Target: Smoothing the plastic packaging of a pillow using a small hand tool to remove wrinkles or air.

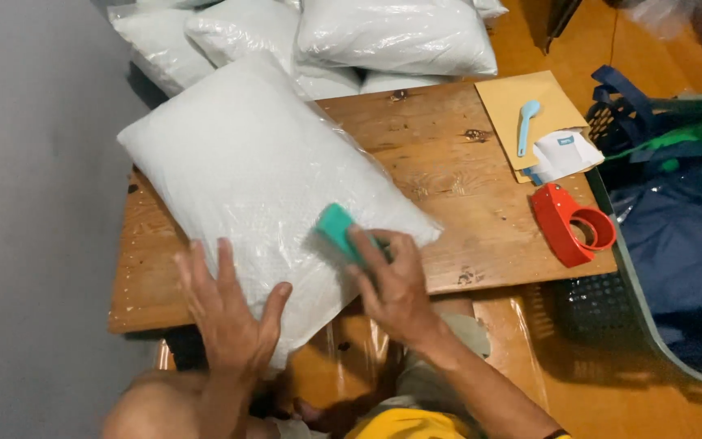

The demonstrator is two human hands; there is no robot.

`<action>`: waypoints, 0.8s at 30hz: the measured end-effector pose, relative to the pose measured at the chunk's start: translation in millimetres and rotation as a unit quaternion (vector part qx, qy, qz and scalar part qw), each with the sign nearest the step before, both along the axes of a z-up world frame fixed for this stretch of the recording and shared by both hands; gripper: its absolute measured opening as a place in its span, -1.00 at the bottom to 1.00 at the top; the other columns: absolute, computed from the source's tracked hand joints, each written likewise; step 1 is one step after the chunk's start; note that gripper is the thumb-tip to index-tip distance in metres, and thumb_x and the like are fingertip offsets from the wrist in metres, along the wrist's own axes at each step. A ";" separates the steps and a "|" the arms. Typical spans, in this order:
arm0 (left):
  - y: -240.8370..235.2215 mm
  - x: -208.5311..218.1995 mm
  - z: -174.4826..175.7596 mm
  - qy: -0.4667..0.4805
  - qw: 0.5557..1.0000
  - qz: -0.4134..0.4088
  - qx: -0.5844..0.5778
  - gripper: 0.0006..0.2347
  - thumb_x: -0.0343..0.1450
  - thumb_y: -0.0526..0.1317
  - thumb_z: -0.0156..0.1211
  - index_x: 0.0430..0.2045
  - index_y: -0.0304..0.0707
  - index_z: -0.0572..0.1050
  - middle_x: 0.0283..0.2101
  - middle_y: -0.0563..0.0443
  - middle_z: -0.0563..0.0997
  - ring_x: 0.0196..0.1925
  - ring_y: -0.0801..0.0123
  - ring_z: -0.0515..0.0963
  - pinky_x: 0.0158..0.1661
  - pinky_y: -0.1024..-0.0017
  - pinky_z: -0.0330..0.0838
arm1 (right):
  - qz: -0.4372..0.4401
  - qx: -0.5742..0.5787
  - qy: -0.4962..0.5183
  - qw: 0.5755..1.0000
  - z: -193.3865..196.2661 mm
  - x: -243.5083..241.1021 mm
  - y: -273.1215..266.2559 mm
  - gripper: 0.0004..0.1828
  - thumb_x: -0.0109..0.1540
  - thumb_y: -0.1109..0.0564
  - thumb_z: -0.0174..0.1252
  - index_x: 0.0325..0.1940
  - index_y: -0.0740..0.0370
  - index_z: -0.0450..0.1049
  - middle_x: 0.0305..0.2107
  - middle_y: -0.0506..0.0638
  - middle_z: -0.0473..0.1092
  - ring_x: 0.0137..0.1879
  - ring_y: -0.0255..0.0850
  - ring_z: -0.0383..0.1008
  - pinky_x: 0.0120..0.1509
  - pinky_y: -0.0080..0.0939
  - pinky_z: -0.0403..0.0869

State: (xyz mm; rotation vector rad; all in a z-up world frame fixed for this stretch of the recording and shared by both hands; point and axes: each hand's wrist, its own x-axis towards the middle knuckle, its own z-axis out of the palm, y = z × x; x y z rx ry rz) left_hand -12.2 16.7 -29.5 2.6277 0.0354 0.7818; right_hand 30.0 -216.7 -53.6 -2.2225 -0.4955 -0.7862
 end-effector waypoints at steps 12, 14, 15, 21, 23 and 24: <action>-14.5 11.1 -39.8 0.120 0.989 -0.079 0.038 -0.44 0.57 0.03 -0.30 0.48 -0.22 0.00 0.58 -0.02 -0.04 0.61 -0.01 -0.20 0.38 -0.35 -0.42 | -0.184 -0.117 0.067 0.974 -18.9 54.4 9.6 -0.36 0.27 0.06 0.14 0.46 -0.16 0.23 -0.21 0.19 0.26 -0.19 0.15 0.24 -0.23 0.18 0.20; -15.0 10.3 -41.3 0.133 0.988 -0.080 0.024 -0.44 0.57 0.04 -0.35 0.48 -0.23 0.00 0.58 -0.01 -0.06 0.61 0.00 -0.22 0.38 -0.33 -0.47 | -0.219 -0.108 0.116 0.963 -29.0 73.9 -9.1 -0.40 0.31 -0.01 0.10 0.45 -0.14 0.23 -0.30 0.19 0.20 -0.21 0.17 0.22 -0.24 0.21 0.21; -14.5 9.6 -43.1 0.141 0.987 -0.081 0.019 -0.43 0.57 0.05 -0.36 0.47 -0.27 0.00 0.58 -0.04 -0.06 0.61 -0.02 -0.24 0.38 -0.33 -0.49 | -0.204 -0.057 0.183 0.960 -36.0 83.4 -20.8 -0.43 0.29 -0.02 -0.01 0.42 -0.11 0.30 -0.27 0.27 0.25 -0.12 0.24 0.25 -0.12 0.30 0.25; -14.2 8.1 -43.7 0.129 0.987 -0.096 -0.005 -0.42 0.56 0.04 -0.38 0.48 -0.27 -0.05 0.58 -0.06 -0.09 0.61 -0.01 -0.27 0.39 -0.30 -0.57 | -0.126 0.062 0.441 0.887 -25.4 99.8 -68.7 -0.39 0.19 0.00 -0.19 0.28 0.00 0.49 0.19 0.11 0.43 0.27 0.09 0.41 0.27 -0.03 0.37; -14.1 9.5 -38.4 0.139 0.985 -0.100 -0.030 -0.42 0.55 0.03 -0.37 0.49 -0.26 -0.07 0.58 -0.07 -0.11 0.61 -0.01 -0.30 0.38 -0.29 -0.60 | -0.133 0.083 0.449 0.880 -31.4 86.6 -70.5 -0.39 0.18 -0.01 -0.16 0.27 0.04 0.50 0.19 0.16 0.42 0.30 0.10 0.40 0.32 -0.08 0.34; -14.6 8.7 -35.4 0.136 0.985 -0.104 -0.036 -0.36 0.52 0.08 -0.29 0.49 -0.25 -0.11 0.59 -0.07 -0.14 0.61 -0.03 -0.33 0.38 -0.30 -0.60 | -0.180 0.057 0.255 0.949 -40.5 73.1 -65.6 -0.44 0.28 0.05 -0.10 0.37 0.13 0.39 -0.06 0.19 0.30 0.09 0.14 0.32 0.17 0.06 0.31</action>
